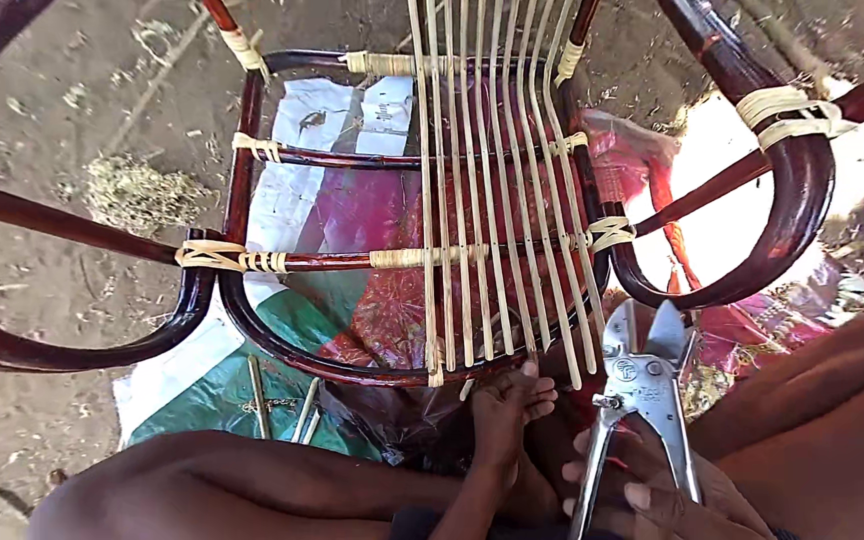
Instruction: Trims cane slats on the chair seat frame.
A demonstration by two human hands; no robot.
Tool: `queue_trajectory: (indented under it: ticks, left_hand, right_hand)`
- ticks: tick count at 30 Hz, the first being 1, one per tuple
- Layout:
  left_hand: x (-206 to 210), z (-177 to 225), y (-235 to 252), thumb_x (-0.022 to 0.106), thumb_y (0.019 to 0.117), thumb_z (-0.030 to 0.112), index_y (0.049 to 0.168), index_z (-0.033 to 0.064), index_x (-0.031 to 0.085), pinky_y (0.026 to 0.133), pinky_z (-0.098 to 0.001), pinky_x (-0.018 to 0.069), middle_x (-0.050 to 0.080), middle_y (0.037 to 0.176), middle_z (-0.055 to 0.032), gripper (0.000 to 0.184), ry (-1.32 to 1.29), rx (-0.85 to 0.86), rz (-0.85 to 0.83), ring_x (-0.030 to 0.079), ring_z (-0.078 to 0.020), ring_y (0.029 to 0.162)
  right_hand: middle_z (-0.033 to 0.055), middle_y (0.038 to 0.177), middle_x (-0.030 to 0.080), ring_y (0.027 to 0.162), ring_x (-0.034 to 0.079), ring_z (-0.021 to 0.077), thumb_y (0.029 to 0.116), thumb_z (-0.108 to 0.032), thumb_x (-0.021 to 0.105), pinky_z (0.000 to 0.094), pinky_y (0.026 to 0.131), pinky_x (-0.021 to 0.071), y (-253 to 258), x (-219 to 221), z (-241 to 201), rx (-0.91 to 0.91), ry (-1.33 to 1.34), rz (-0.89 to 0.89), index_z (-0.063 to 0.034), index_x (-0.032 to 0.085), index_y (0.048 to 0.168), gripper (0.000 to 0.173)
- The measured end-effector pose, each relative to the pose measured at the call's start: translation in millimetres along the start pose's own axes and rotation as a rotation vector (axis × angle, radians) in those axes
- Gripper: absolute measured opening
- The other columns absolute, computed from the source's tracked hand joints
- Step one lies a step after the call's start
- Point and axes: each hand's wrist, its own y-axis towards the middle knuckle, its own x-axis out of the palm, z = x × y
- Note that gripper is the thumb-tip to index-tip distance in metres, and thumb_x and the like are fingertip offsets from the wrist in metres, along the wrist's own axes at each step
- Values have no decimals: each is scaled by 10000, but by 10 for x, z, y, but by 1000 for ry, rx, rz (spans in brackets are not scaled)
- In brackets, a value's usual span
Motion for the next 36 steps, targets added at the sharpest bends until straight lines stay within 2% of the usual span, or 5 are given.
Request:
queue_trajectory:
  ticks: [5, 14, 20, 27, 36]
  left_hand:
    - [11, 37, -70, 583, 927, 1, 910, 10, 720, 618, -202, 559, 702, 712, 4, 138, 213, 241, 2, 653, -34, 628]
    - [-130, -105, -40, 573, 896, -104, 1041, -57, 693, 815, -161, 569, 733, 902, 24, 194, 207, 290, -8, 672, 46, 835]
    - [-198, -178, 10, 694, 802, 700, 957, 64, 749, 736, -171, 561, 749, 893, 58, 657, 62, 399, -181, 671, 34, 805]
    - [-292, -454, 161, 613, 975, 52, 1036, 45, 749, 697, -217, 576, 731, 894, -18, 149, 173, 431, -158, 662, -39, 750]
    - [-388, -648, 158, 614, 1008, 147, 1021, 144, 710, 590, -298, 561, 677, 829, -29, 97, 382, 241, -46, 633, -111, 669]
  right_hand:
    - [174, 1290, 661, 1135, 683, 364, 963, 26, 475, 556, 902, 590, 98, 277, -82, 404, 281, -32, -44, 442, 1375, 419]
    - [188, 1281, 660, 1103, 703, 372, 1017, -12, 354, 565, 848, 612, 484, 502, -166, 687, 459, 202, -51, 502, 1278, 302]
    - [173, 1176, 699, 1006, 737, 326, 1097, -125, 310, 512, 816, 635, 614, 590, -216, 757, 445, 282, -29, 554, 1196, 280]
    - [151, 1000, 673, 896, 717, 269, 1106, -178, 310, 475, 802, 631, 668, 558, -171, 779, 427, 298, -21, 613, 1073, 343]
    - [-41, 569, 409, 394, 417, 19, 1045, -282, 593, 163, 389, 450, 742, 801, 1, 825, 199, 389, -105, 496, 775, 337]
